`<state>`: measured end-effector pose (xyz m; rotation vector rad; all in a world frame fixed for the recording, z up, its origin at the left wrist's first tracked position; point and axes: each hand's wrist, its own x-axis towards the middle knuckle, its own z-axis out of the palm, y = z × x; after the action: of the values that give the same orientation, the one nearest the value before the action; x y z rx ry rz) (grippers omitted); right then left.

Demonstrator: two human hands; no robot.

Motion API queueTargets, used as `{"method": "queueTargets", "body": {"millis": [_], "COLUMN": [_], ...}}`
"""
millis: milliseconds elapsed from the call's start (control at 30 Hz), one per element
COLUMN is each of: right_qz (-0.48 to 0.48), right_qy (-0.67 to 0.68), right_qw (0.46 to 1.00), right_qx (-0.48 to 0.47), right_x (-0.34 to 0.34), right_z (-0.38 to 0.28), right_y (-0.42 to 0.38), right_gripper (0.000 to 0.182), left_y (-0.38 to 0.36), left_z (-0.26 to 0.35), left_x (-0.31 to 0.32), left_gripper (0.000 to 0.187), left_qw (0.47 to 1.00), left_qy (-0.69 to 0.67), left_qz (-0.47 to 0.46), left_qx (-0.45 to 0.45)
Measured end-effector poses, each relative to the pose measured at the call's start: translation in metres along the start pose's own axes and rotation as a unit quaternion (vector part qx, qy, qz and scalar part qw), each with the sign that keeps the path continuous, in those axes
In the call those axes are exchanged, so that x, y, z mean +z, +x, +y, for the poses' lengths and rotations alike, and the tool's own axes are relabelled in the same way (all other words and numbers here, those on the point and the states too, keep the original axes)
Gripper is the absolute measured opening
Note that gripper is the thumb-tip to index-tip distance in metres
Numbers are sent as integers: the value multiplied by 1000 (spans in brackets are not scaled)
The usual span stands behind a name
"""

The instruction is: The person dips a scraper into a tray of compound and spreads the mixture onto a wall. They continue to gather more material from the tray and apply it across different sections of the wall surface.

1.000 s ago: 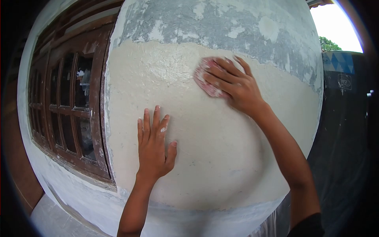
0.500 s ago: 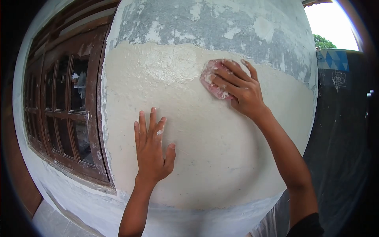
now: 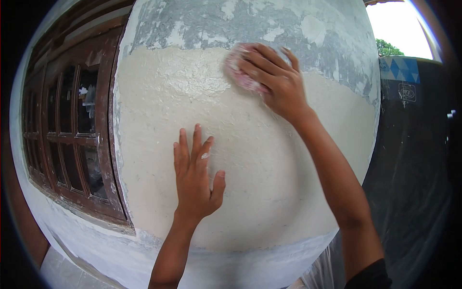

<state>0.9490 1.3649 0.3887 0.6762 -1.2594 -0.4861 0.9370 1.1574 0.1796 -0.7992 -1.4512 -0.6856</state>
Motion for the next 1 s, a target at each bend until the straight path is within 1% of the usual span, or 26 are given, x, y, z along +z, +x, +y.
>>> {"method": "queueTargets", "body": {"millis": [33,67,100,167,267,333,367,433,467,533,567,633,700,767,800,833,867,933,1000], "right_qz": [10,2,-1,-43,-18,-28,-35,-42,-51,-24,-30,-61,-108,-109,-60,0,7,103,183], "right_qy": [29,38,41,20,-23,-41,-43,-23,-28,80,110,110,65,72,79,82,37,43,23], "right_qw": [1000,999,999,999,998,990,989,973,971,935,912,858,800,671,582,487,471,364,306], "right_qx": [-4,-9,-8,16,61,132,137,227,231,344,394,498,586,730,807,870,881,925,934], "right_x": [6,11,10,5,-26,-54,-71,-106,-122,-157,-174,-215,-263,-322,-354,-387,-420,-485,-529], "right_z": [-7,-10,-9,0,13,13,9,-1,-8,-25,-34,-62,-89,-120,-142,-161,-176,-222,-247], "right_y": [10,14,11,-8,-59,-93,-107,-132,-146,-177,-198,-235,-291,-358,-395,-430,-453,-475,-463], "right_gripper": [48,52,52,58,51,57,57,61,61,60,60,60,57,39,40,41,41,43,41], "left_y": [3,4,3,-4,-16,-20,-21,-22,-24,-30,-35,-54,-90,-134,-158,-186,-213,-268,-317], "left_z": [5,11,16,25,37,44,49,62,72,95,108,137,174,215,239,262,287,336,381], "left_x": [5,7,9,9,10,17,21,30,35,47,55,74,93,119,130,140,149,157,160], "left_gripper": [57,57,57,60,62,59,59,58,58,59,59,59,59,59,59,58,58,56,56], "left_qw": [1000,1000,1000,998,994,989,988,984,982,972,968,951,931,893,873,852,825,780,731], "left_qy": [-16,-22,-21,-60,-87,-118,-124,-153,-163,-204,-217,-272,-326,-382,-414,-433,-452,-492,-526], "left_qz": [1,-4,-7,-31,-58,-77,-83,-90,-96,-108,-113,-137,-159,-239,-257,-294,-338,-385,-434], "left_qx": [4,8,4,6,17,37,36,31,30,45,45,44,40,-3,4,-17,-37,-37,-19]}}
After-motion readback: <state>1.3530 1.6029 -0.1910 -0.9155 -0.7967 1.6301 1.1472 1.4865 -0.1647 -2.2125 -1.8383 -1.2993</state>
